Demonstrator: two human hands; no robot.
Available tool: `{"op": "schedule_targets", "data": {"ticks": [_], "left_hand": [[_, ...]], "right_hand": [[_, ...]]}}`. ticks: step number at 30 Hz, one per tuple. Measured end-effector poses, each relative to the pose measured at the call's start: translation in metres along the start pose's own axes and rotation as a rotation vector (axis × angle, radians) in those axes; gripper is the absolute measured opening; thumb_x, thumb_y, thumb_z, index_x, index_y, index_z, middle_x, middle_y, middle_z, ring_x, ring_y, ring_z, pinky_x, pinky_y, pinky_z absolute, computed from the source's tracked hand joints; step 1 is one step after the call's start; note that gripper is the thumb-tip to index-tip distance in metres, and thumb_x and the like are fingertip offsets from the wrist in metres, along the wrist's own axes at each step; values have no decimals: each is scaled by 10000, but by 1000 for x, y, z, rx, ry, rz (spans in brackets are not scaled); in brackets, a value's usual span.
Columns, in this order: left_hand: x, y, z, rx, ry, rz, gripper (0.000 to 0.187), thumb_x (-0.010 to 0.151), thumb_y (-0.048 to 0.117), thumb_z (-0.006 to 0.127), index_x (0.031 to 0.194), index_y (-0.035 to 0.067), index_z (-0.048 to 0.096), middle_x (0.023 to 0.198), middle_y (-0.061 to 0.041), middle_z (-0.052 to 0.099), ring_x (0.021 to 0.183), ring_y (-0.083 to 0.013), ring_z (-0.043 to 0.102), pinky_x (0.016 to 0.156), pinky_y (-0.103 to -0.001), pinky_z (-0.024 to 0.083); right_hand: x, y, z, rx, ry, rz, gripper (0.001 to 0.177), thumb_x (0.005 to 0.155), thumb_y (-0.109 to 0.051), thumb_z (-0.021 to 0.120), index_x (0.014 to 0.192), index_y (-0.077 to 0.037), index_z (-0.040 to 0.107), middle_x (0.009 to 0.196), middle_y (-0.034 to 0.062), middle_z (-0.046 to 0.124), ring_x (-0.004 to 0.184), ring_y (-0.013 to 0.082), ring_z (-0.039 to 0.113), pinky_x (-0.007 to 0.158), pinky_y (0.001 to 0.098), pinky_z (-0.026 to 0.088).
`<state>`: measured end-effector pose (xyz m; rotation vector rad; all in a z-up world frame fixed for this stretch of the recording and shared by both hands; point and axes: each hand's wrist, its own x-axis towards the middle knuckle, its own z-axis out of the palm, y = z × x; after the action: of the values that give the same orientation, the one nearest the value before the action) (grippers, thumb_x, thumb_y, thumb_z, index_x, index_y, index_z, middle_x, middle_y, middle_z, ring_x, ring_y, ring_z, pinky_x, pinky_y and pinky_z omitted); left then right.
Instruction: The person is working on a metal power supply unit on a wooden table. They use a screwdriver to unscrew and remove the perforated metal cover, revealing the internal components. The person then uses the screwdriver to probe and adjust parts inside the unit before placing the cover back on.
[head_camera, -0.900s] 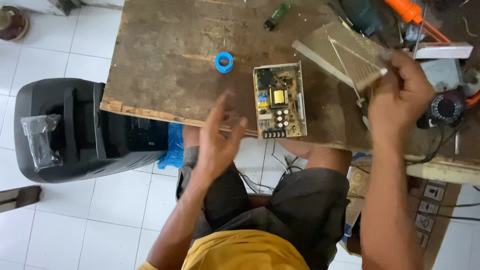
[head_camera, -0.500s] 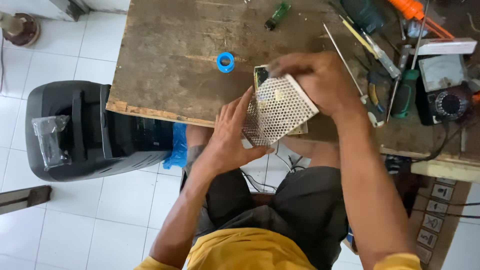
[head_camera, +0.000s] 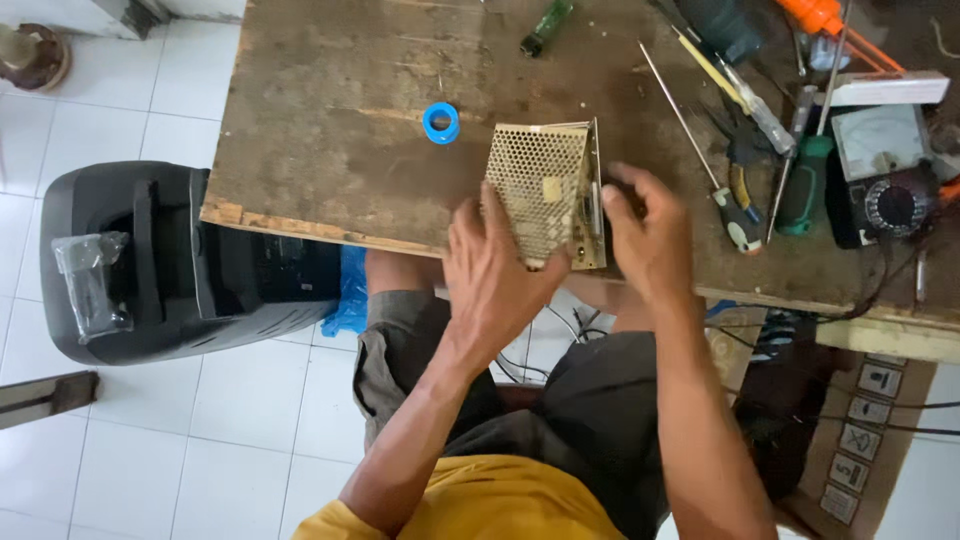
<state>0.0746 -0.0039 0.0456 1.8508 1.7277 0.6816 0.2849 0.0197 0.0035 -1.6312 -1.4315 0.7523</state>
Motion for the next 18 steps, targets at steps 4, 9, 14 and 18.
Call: {"op": "schedule_targets", "data": {"ticks": [4,9,14,18], "left_hand": [[-6,-12,20,-45,-42,58,1102,931,518,819,1695,-116,343,1494,-417,495,1368,-594,556,1026,-659,515],[-14,-54,12,-57,-110,193,1313,876,595,918,1800,38,169,1703,-271,497,1620,-493,347,1238,-772,191],[-19,-82,39,-92,-87,358,1005,1090,300,783,1796,21,123,1825,-209,343,1720,-478,155,1248,-858,-2],[-28,-77,39,-228,-48,383,764,1196,198,624,1787,52,162,1825,-163,330,1719,-436,178,1255,-902,-6]], "right_hand": [[-34,-18,1,-20,34,-30,377,1209,-182,582,1514,30,653,1452,315,683,1371,489,650,1181,610,489],[-68,-10,8,-79,-8,-318,777,962,-291,903,1559,71,564,1582,366,542,1460,564,553,1228,655,436],[-75,-22,6,-113,-85,-210,780,1025,-89,768,1689,76,392,1674,403,434,1491,616,471,1234,721,396],[-80,-13,12,-224,0,-268,565,1105,40,616,1662,-7,537,1675,304,505,1469,548,530,1171,631,508]]}}
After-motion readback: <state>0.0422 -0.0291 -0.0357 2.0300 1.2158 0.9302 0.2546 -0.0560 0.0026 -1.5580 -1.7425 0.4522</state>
